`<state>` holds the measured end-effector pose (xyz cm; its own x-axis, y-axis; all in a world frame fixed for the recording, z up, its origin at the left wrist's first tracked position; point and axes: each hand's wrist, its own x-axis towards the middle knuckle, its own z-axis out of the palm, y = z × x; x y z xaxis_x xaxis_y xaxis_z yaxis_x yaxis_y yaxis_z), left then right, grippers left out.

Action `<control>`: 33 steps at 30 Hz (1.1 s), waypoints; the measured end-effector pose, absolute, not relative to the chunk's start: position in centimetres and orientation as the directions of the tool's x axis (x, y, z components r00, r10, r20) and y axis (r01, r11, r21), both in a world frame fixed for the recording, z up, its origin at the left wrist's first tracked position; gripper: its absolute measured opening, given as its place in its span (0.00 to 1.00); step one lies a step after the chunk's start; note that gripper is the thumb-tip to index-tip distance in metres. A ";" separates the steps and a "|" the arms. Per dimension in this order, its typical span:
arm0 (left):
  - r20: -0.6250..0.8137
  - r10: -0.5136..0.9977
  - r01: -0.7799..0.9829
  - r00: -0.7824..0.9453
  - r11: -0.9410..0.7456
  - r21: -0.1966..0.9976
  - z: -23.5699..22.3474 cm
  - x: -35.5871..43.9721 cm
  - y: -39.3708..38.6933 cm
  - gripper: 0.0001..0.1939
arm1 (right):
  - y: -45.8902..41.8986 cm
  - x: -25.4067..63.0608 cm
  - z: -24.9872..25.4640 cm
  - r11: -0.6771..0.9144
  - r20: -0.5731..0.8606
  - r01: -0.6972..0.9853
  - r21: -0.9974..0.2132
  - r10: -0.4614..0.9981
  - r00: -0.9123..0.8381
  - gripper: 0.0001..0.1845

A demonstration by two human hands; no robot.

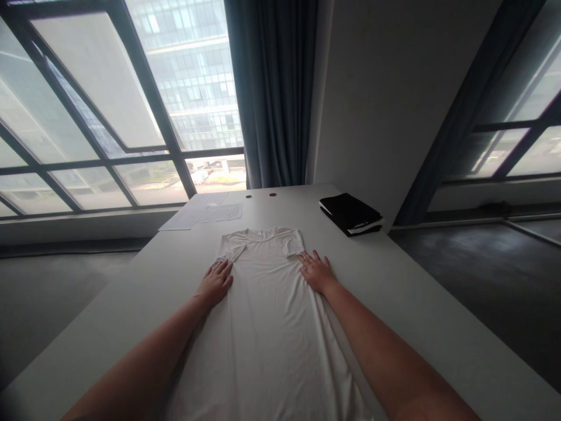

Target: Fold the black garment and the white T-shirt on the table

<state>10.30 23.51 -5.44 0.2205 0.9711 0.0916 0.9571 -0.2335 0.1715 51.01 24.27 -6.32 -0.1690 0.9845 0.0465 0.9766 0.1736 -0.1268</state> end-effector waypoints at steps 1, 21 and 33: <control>0.088 0.972 0.957 0.218 -0.231 0.176 -5.4 10.3 24.0 0.31 | 24.8 51.0 -6.4 0.164 0.045 0.978 -0.127 0.986 -0.160 0.32; 0.198 0.970 0.946 0.139 -0.190 0.263 -5.1 7.6 24.8 0.24 | 23.7 52.5 -6.6 0.248 0.173 0.942 -0.227 0.962 -0.211 0.28; 0.164 0.922 0.923 0.350 -0.369 0.106 -5.5 4.3 14.2 0.27 | 17.9 50.8 -5.1 0.343 0.122 0.916 -0.206 0.938 -0.324 0.27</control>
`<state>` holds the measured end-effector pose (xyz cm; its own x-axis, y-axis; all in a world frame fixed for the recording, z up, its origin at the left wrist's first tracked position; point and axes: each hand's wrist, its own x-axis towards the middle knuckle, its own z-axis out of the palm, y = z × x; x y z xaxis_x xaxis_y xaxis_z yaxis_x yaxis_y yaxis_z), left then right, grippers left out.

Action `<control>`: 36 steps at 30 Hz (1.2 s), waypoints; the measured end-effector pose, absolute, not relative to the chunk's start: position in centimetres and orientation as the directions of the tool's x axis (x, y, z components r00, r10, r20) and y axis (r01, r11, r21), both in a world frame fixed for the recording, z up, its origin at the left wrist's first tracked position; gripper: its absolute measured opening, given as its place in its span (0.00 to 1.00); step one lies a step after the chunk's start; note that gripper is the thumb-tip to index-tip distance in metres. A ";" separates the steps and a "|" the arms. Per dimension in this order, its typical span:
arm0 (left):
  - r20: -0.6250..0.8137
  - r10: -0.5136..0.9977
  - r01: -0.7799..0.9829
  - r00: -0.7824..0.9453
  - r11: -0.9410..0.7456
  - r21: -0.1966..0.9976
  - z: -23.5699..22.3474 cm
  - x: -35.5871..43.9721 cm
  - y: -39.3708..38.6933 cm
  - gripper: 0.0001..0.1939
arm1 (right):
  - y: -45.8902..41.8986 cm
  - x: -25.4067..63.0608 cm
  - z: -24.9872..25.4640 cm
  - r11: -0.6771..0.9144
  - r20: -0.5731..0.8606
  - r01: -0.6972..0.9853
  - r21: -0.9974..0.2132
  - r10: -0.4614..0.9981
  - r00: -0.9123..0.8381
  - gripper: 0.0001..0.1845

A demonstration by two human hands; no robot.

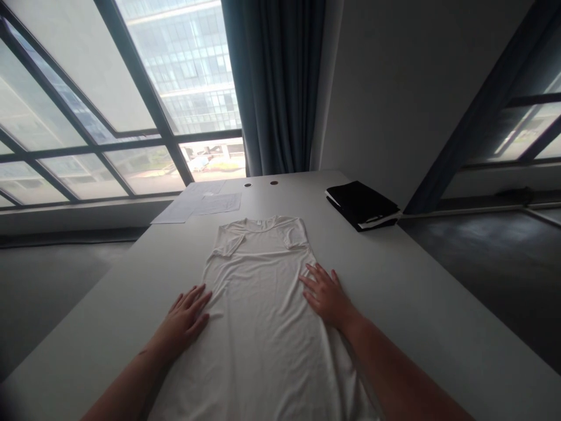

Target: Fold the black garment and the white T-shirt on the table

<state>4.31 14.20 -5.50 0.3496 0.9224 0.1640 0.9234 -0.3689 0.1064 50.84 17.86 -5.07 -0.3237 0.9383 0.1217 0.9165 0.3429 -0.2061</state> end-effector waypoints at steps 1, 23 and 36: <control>0.201 0.909 0.918 0.366 -0.388 0.083 -5.5 4.6 12.8 0.27 | 16.6 50.6 -5.0 0.368 0.141 0.908 -0.198 0.928 -0.345 0.27; 0.147 0.952 0.962 0.268 -0.273 0.011 -7.1 5.1 -0.3 0.29 | 4.0 48.1 -6.6 0.402 0.086 0.879 -0.255 0.915 -0.394 0.31; 0.310 0.935 0.967 0.172 -0.220 0.126 -7.2 1.2 -3.9 0.24 | 3.9 47.8 -6.0 0.397 0.108 0.882 -0.255 0.918 -0.382 0.30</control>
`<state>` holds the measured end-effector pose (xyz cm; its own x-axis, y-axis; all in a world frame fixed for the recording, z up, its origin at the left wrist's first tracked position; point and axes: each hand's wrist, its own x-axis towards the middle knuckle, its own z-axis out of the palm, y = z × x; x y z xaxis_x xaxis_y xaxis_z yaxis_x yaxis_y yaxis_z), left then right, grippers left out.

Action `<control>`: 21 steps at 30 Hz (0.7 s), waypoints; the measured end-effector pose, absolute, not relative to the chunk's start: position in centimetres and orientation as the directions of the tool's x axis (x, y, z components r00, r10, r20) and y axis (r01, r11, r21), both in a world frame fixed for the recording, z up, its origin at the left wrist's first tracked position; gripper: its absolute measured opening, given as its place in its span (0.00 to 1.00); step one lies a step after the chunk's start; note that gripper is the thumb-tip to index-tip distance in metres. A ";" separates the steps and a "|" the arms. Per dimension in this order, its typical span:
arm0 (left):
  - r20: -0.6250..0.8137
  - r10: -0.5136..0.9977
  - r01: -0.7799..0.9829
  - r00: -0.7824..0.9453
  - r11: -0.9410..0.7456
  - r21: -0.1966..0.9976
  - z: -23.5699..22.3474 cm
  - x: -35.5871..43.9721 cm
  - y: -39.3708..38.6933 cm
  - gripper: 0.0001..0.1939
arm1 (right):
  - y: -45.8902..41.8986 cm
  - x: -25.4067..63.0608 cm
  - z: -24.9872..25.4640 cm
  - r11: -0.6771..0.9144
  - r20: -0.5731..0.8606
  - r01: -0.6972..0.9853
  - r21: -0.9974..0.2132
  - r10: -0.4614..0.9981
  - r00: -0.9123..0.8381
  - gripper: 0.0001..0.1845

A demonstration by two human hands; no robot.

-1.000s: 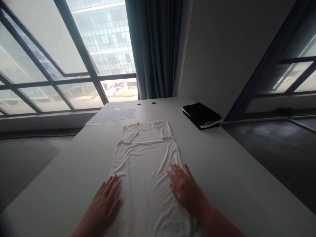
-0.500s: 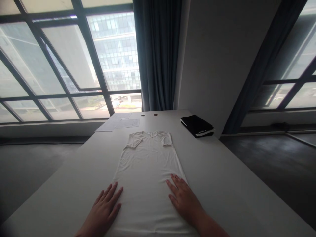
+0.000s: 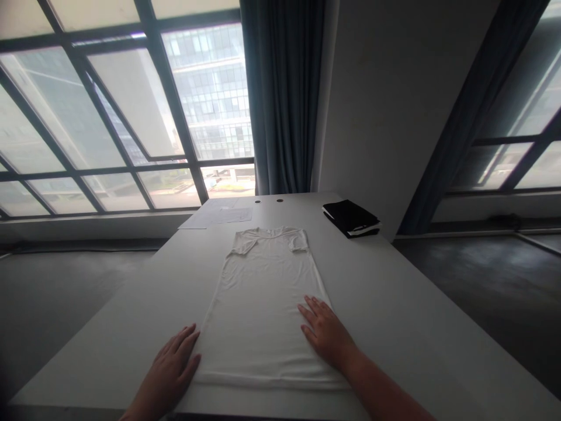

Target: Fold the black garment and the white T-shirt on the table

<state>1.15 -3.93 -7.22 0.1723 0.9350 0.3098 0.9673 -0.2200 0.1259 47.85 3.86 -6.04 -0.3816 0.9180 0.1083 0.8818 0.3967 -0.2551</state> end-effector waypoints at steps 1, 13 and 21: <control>0.324 0.933 0.965 0.157 -0.214 0.148 -6.9 1.3 -4.0 0.20 | 3.9 47.9 -6.2 0.402 0.120 0.879 -0.257 0.916 -0.383 0.30; 0.274 0.962 0.890 -0.006 -0.120 0.439 -3.6 3.3 -5.3 0.16 | 5.5 46.6 -3.8 0.438 0.152 0.859 -0.265 0.899 -0.412 0.26; 0.341 0.940 0.852 0.003 -0.181 0.491 -5.6 2.7 -5.1 0.09 | 19.4 34.2 2.8 0.434 0.075 0.850 -0.300 0.898 -0.432 0.15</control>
